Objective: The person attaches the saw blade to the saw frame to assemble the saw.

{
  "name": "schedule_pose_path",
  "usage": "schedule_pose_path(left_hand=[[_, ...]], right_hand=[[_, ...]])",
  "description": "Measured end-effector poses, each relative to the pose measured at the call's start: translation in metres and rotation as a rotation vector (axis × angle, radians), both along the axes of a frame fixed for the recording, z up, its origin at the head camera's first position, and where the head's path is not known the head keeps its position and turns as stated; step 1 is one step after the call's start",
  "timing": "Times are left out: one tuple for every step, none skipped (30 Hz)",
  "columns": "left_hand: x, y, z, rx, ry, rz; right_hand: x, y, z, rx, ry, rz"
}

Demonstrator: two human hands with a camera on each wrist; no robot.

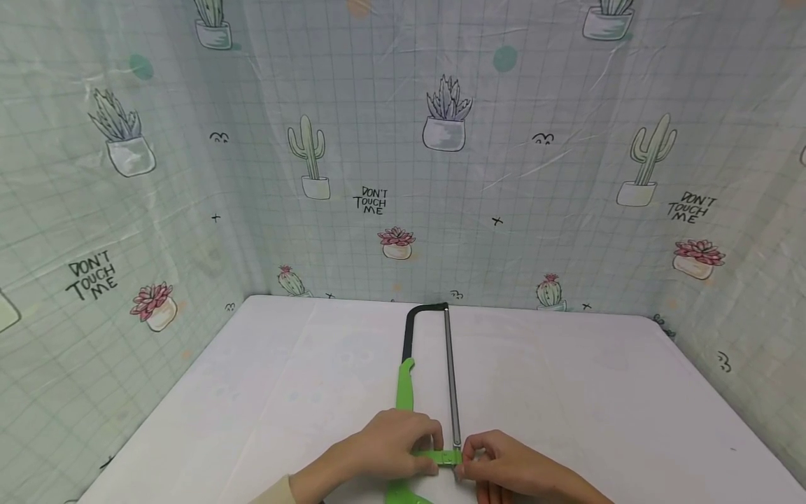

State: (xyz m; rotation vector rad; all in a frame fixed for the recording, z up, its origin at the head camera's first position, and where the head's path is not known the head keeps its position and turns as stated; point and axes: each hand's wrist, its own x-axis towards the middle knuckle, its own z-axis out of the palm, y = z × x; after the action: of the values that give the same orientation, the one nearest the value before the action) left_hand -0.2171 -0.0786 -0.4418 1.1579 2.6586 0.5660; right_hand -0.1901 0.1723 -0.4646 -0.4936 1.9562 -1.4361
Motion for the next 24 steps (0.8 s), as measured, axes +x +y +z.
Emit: schedule_pose_path(left_hand=[[0.0000, -0.0001, -0.0001, 0.001, 0.000, -0.001], [0.0000, -0.0003, -0.0003, 0.001, 0.001, -0.002], [-0.0001, -0.0004, -0.0006, 0.002, 0.002, -0.002], [-0.0002, -0.0004, -0.0010, 0.004, 0.002, -0.003], [-0.0004, -0.0004, -0.0014, 0.003, 0.003, -0.003], [-0.0006, -0.0004, -0.0019, 0.003, 0.004, -0.002], [-0.0007, -0.0004, -0.0023, 0.003, 0.003, -0.001], [-0.0009, -0.0005, -0.0028, 0.003, 0.003, 0.000], [-0.0010, -0.0005, -0.0032, 0.003, 0.002, 0.001], [-0.0012, -0.0005, -0.0036, 0.003, 0.001, 0.002], [-0.0013, -0.0005, -0.0039, 0.003, 0.001, 0.002], [-0.0013, -0.0005, -0.0042, 0.004, 0.000, 0.002], [-0.0014, -0.0005, -0.0044, 0.004, -0.001, 0.002], [-0.0014, -0.0005, -0.0045, 0.005, -0.002, 0.002], [-0.0014, -0.0006, -0.0046, 0.005, -0.003, 0.002], [-0.0014, -0.0006, -0.0046, 0.004, -0.003, 0.003], [-0.0014, -0.0006, -0.0048, 0.003, -0.003, 0.003], [-0.0014, -0.0006, -0.0050, 0.002, -0.002, 0.004], [-0.0015, -0.0007, -0.0051, 0.001, -0.002, 0.005], [-0.0016, -0.0007, -0.0053, 0.000, -0.003, 0.006], [-0.0018, -0.0007, -0.0055, -0.001, -0.002, 0.006], [-0.0019, -0.0008, -0.0057, -0.001, -0.001, 0.007], [-0.0021, -0.0008, -0.0058, -0.002, -0.001, 0.007], [-0.0023, -0.0008, -0.0058, -0.003, 0.000, 0.007]], right_hand=[[0.0001, -0.0001, -0.0002, 0.002, 0.000, -0.002], [0.0001, -0.0002, -0.0004, 0.004, 0.001, -0.002], [0.0002, -0.0003, -0.0003, 0.006, 0.002, -0.002], [0.0002, -0.0004, -0.0003, 0.008, 0.004, -0.002], [0.0003, -0.0005, -0.0003, 0.011, 0.005, -0.004], [0.0004, -0.0006, -0.0002, 0.014, 0.007, -0.004], [0.0005, -0.0008, -0.0001, 0.017, 0.007, -0.006], [0.0004, -0.0010, 0.0000, 0.018, 0.007, -0.006], [0.0006, -0.0012, 0.0002, 0.021, 0.006, -0.007], [0.0008, -0.0014, 0.0003, 0.022, 0.004, -0.007], [0.0010, -0.0016, 0.0004, 0.022, 0.003, -0.008], [0.0011, -0.0018, 0.0005, 0.022, 0.000, -0.008], [0.0012, -0.0019, 0.0006, 0.020, -0.003, -0.008], [0.0012, -0.0021, 0.0007, 0.019, -0.003, -0.007], [0.0015, -0.0023, 0.0008, 0.019, -0.004, -0.007], [0.0016, -0.0024, 0.0009, 0.019, -0.002, -0.008], [0.0016, -0.0024, 0.0009, 0.020, 0.000, -0.009], [0.0017, -0.0025, 0.0009, 0.022, 0.001, -0.010], [0.0018, -0.0026, 0.0010, 0.023, 0.003, -0.011], [0.0020, -0.0027, 0.0011, 0.026, 0.005, -0.013], [0.0022, -0.0027, 0.0012, 0.029, 0.005, -0.015], [0.0023, -0.0028, 0.0013, 0.031, 0.006, -0.017], [0.0024, -0.0028, 0.0015, 0.032, 0.005, -0.018], [0.0023, -0.0029, 0.0016, 0.033, 0.005, -0.019]])
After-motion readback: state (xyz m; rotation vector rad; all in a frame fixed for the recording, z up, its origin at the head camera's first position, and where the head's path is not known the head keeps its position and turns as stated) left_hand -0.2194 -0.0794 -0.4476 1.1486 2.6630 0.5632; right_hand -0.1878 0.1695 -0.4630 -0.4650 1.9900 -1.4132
